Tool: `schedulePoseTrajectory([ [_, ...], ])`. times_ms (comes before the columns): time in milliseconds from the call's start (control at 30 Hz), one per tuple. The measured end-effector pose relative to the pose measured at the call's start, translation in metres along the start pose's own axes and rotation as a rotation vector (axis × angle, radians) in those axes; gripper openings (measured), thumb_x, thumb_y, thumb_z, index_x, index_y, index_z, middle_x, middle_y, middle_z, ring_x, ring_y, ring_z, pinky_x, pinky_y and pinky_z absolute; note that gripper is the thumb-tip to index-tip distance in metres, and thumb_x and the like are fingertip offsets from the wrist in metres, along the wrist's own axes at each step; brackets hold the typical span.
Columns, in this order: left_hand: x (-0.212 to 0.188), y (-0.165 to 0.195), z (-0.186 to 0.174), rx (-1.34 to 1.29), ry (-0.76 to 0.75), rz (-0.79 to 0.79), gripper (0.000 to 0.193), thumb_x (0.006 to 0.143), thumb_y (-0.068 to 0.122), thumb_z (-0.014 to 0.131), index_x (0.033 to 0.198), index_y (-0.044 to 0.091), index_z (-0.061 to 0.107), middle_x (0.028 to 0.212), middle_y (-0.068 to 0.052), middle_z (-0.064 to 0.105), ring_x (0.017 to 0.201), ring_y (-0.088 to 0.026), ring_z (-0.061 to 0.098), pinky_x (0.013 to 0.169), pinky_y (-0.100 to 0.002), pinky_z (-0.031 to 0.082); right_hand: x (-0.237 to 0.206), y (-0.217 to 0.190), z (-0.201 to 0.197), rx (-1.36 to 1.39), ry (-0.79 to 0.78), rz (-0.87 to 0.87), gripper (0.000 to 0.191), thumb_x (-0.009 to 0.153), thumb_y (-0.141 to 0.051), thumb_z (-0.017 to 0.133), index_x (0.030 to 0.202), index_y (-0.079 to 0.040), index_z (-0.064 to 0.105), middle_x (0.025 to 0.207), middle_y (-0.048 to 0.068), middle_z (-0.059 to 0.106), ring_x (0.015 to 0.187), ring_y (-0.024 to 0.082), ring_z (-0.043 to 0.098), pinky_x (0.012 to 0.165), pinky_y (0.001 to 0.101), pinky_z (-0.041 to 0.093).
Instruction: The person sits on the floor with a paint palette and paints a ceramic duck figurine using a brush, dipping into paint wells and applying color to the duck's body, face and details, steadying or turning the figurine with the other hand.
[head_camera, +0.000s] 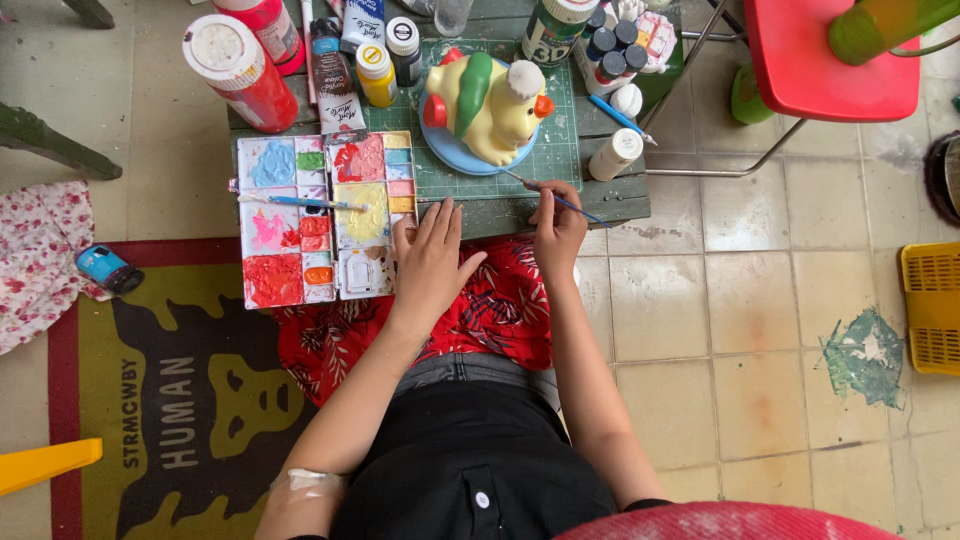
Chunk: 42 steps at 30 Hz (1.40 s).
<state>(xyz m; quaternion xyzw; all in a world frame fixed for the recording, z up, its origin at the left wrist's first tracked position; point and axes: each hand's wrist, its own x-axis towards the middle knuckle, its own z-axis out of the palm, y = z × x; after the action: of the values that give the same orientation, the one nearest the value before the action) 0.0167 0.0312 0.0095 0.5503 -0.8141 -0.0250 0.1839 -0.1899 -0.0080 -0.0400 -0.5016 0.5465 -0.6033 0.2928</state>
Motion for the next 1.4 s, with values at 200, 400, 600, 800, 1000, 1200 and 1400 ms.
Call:
schedulePoseTrajectory([
  [200,0.002,-0.007,-0.001,-0.001,-0.003,-0.003,0.067,0.093,0.049,0.069,0.132,-0.005,0.064,0.145,-0.013,0.059,0.139,-0.03,0.048,0.115,-0.056,0.028,0.002,0.003,-0.003,-0.02,0.031,0.011,0.014,0.111,-0.014,0.055,0.113,-0.002,0.061,0.104,0.007,0.076,0.065,0.005,0.056,0.06,0.0216,0.046],
  [400,0.002,-0.008,0.002,-0.037,0.022,-0.008,0.065,0.092,0.047,0.07,0.133,-0.003,0.064,0.144,-0.013,0.059,0.138,-0.027,0.049,0.116,-0.057,0.025,0.004,0.012,-0.01,0.052,0.055,0.021,0.014,0.111,-0.015,0.054,0.114,-0.002,0.06,0.106,0.007,0.075,0.068,0.005,0.059,0.06,0.0212,0.048],
  [600,0.0,-0.012,0.005,-0.035,0.036,0.003,0.063,0.093,0.045,0.071,0.134,-0.003,0.065,0.146,-0.012,0.06,0.138,-0.026,0.051,0.116,-0.054,0.027,0.001,0.021,-0.017,0.109,0.002,0.062,0.013,0.11,-0.015,0.055,0.113,-0.003,0.059,0.106,0.009,0.075,0.071,0.005,0.062,0.055,0.0196,0.046],
  [800,0.002,-0.013,0.011,-0.024,0.046,0.003,0.063,0.092,0.045,0.071,0.132,-0.003,0.065,0.144,-0.012,0.06,0.137,-0.027,0.052,0.115,-0.055,0.027,0.004,0.02,-0.012,0.123,0.046,0.078,0.014,0.11,-0.017,0.054,0.112,-0.003,0.059,0.103,0.008,0.075,0.068,0.005,0.061,0.052,0.0193,0.045],
  [1000,0.001,-0.013,0.009,-0.034,0.058,0.003,0.059,0.095,0.044,0.071,0.132,-0.002,0.066,0.144,-0.011,0.062,0.136,-0.027,0.053,0.115,-0.055,0.027,-0.001,0.02,-0.008,0.107,0.07,0.094,0.015,0.112,-0.015,0.055,0.116,-0.002,0.061,0.095,0.01,0.072,0.063,0.005,0.055,0.056,0.0206,0.041],
  [1200,0.001,-0.011,0.008,0.009,0.063,0.014,0.06,0.095,0.044,0.07,0.131,-0.003,0.065,0.142,-0.013,0.062,0.135,-0.028,0.054,0.115,-0.056,0.028,0.0,0.022,-0.004,-0.009,0.088,0.021,0.013,0.111,-0.012,0.055,0.116,-0.002,0.063,0.094,0.01,0.073,0.067,0.007,0.059,0.06,0.0228,0.044],
  [1400,0.0,-0.007,0.008,0.029,0.032,0.004,0.061,0.094,0.045,0.069,0.132,-0.003,0.065,0.142,-0.013,0.062,0.136,-0.029,0.053,0.115,-0.057,0.027,0.001,0.015,-0.003,-0.033,0.083,-0.043,0.013,0.11,-0.011,0.054,0.114,0.0,0.061,0.103,0.008,0.076,0.07,0.008,0.063,0.064,0.0232,0.05],
])
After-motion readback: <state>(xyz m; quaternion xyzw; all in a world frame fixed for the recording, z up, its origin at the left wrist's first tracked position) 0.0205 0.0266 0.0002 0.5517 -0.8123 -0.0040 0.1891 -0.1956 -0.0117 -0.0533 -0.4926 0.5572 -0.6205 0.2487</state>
